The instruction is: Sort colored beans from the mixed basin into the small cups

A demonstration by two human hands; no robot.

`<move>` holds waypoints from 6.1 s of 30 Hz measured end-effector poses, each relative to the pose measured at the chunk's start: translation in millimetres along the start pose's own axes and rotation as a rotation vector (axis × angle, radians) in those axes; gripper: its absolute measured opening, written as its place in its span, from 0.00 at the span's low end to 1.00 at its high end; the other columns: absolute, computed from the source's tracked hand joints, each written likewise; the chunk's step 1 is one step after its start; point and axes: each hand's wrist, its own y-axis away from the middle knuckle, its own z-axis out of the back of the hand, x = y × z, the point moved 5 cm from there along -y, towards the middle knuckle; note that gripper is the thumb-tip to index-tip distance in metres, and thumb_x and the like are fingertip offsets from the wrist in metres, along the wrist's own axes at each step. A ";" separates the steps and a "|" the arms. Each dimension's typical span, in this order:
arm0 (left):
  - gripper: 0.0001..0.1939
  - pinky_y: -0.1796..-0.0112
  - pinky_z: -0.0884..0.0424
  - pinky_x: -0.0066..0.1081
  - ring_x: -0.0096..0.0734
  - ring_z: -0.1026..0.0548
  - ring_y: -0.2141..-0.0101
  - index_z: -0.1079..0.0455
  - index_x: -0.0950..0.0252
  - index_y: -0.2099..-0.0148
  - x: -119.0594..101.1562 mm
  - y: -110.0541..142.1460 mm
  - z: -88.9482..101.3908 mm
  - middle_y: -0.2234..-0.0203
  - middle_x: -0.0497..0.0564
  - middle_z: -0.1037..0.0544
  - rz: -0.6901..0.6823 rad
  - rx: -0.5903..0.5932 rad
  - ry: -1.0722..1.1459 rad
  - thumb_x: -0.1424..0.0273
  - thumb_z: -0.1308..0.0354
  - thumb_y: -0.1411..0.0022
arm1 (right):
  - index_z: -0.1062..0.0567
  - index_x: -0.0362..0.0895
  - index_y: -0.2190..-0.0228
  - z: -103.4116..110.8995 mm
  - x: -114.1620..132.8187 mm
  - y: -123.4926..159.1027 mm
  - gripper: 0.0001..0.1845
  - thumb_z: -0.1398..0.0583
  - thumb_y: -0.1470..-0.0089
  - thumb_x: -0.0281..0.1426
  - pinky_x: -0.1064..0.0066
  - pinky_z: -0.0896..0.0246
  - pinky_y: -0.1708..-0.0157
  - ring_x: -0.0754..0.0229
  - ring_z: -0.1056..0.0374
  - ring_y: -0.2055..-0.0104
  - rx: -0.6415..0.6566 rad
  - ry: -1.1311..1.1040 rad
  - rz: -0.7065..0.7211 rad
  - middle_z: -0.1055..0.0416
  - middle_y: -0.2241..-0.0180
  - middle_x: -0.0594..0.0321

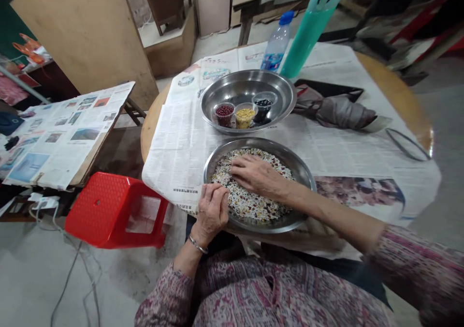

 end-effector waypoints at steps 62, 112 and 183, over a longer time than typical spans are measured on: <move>0.08 0.50 0.28 0.39 0.37 0.27 0.55 0.30 0.64 0.51 -5.4 -83.2 -67.9 0.59 0.54 0.27 0.016 0.547 -0.118 0.70 0.43 0.32 | 0.23 0.48 0.57 37.6 -0.1 112.5 0.12 0.46 0.37 0.32 0.54 0.29 0.54 0.51 0.25 0.57 -0.886 -0.309 -0.675 0.22 0.60 0.55; 0.07 0.56 0.33 0.37 0.33 0.28 0.64 0.31 0.65 0.56 4.5 4.8 -2.3 0.67 0.51 0.23 0.144 -0.077 -0.072 0.76 0.50 0.30 | 0.22 0.46 0.62 43.6 -0.1 112.9 0.09 0.41 0.41 0.33 0.52 0.40 0.48 0.50 0.28 0.55 -0.628 -0.013 -0.610 0.21 0.61 0.56; 0.13 0.49 0.28 0.45 0.39 0.29 0.53 0.33 0.62 0.52 -45.1 -20.8 3.5 0.59 0.57 0.28 0.230 -0.084 0.325 0.78 0.47 0.38 | 0.20 0.46 0.61 118.0 6.7 -23.0 0.11 0.39 0.40 0.38 0.63 0.32 0.65 0.57 0.28 0.66 -0.824 -0.479 -0.652 0.22 0.65 0.60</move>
